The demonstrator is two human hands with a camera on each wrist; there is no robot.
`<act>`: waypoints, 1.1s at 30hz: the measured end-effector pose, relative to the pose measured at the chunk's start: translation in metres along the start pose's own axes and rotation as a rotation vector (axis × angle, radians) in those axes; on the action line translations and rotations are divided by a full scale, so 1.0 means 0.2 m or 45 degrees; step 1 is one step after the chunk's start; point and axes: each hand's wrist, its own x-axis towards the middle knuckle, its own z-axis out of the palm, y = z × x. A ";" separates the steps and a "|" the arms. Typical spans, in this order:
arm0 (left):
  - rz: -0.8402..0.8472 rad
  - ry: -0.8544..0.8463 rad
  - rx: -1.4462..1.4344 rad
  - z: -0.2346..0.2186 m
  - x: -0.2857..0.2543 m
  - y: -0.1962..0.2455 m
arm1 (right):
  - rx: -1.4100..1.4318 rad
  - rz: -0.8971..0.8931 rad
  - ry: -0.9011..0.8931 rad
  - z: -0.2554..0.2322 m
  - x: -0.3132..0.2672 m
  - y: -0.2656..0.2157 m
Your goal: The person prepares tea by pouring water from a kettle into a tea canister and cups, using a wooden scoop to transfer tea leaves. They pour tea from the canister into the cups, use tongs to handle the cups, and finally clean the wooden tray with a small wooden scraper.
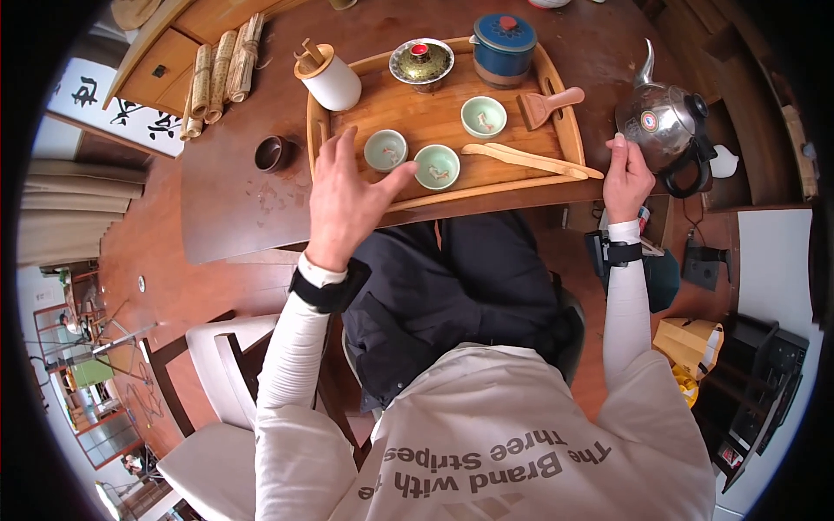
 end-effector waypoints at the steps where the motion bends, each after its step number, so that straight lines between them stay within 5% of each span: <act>1: 0.015 -0.031 0.057 0.03 0.01 0.02 | 0.013 -0.006 0.010 0.00 0.00 0.00; 25: -0.070 -0.139 0.166 0.13 0.06 0.13 | -0.017 0.057 -0.006 0.00 0.00 -0.01; 33: 0.014 0.057 0.087 0.00 0.07 0.04 | 0.001 0.031 0.021 0.01 0.00 0.02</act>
